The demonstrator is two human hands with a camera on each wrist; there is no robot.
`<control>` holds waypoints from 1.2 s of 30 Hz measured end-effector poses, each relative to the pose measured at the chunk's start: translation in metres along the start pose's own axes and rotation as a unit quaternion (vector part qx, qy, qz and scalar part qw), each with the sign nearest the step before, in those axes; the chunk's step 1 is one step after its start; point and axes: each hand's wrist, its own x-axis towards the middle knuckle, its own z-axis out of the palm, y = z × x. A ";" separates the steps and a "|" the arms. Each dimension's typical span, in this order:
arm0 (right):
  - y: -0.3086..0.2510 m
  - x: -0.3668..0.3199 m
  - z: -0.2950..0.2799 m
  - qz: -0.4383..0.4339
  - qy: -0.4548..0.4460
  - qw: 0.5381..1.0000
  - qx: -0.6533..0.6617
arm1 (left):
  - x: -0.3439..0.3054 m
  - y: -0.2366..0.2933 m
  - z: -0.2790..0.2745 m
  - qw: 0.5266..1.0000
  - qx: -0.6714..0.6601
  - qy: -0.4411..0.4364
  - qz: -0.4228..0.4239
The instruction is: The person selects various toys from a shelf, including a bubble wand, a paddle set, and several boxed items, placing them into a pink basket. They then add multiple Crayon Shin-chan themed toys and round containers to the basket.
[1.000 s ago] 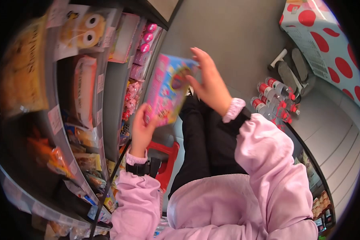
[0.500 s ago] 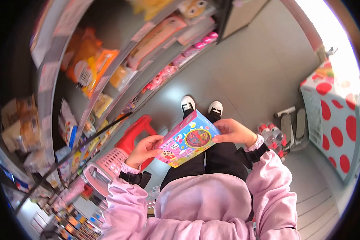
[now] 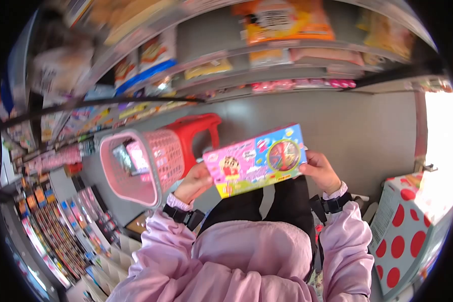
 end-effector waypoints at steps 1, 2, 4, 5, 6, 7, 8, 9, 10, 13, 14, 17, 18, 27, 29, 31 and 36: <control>-0.001 0.009 0.019 -0.006 -0.001 1.000 -0.012 | -0.011 0.002 -0.011 0.999 -0.023 0.028 0.004; -0.003 0.018 0.038 -0.015 -0.001 1.000 -0.025 | -0.024 0.010 -0.019 0.998 -0.015 0.063 0.010; -0.001 0.041 0.078 -0.050 -0.012 0.998 -0.044 | -0.050 0.023 -0.040 0.992 0.009 0.123 0.037; 0.001 0.051 0.099 -0.045 -0.022 0.998 -0.049 | -0.065 0.029 -0.051 0.987 0.008 0.146 0.063; 0.006 0.061 0.116 -0.042 -0.027 0.997 -0.055 | -0.078 0.034 -0.061 0.982 0.007 0.164 0.089; 0.010 0.071 0.139 -0.039 -0.032 0.997 -0.059 | -0.095 0.043 -0.073 0.977 0.006 0.183 0.112; 0.014 0.081 0.161 -0.023 -0.043 0.997 -0.053 | -0.111 0.052 -0.085 0.969 0.018 0.216 0.116; 0.016 0.092 0.183 -0.003 -0.065 0.995 -0.078 | -0.127 0.058 -0.101 0.963 0.037 0.223 0.145; 0.025 0.104 0.203 -0.018 -0.085 0.992 -0.093 | -0.146 0.067 -0.114 0.957 0.035 0.244 0.150; 0.053 0.141 0.262 -0.101 -0.147 0.967 -0.180 | -0.202 0.084 -0.166 0.949 0.048 0.273 0.152; 0.047 0.145 0.284 -0.056 -0.147 0.958 -0.239 | -0.221 0.083 -0.189 0.938 0.062 0.309 0.144; 0.050 0.165 0.340 -0.107 -0.207 0.870 -0.434 | -0.265 0.083 -0.244 0.933 0.072 0.330 0.127; 0.060 0.170 0.356 -0.094 -0.210 0.872 -0.433 | -0.274 0.085 -0.255 0.931 0.077 0.338 0.118; 0.084 0.209 0.415 0.019 -0.194 0.829 -0.524 | -0.314 0.046 -0.338 0.959 0.013 0.281 0.032; 0.097 0.212 0.411 -0.042 -0.181 0.836 -0.516 | -0.315 0.037 -0.352 0.960 0.006 0.279 0.002; 0.110 0.213 0.409 -0.107 -0.174 0.827 -0.525 | -0.311 0.031 -0.361 0.960 -0.003 0.281 -0.008; 0.138 0.213 0.407 -0.172 -0.185 0.761 -0.597 | -0.295 0.039 -0.356 0.943 0.078 0.316 -0.071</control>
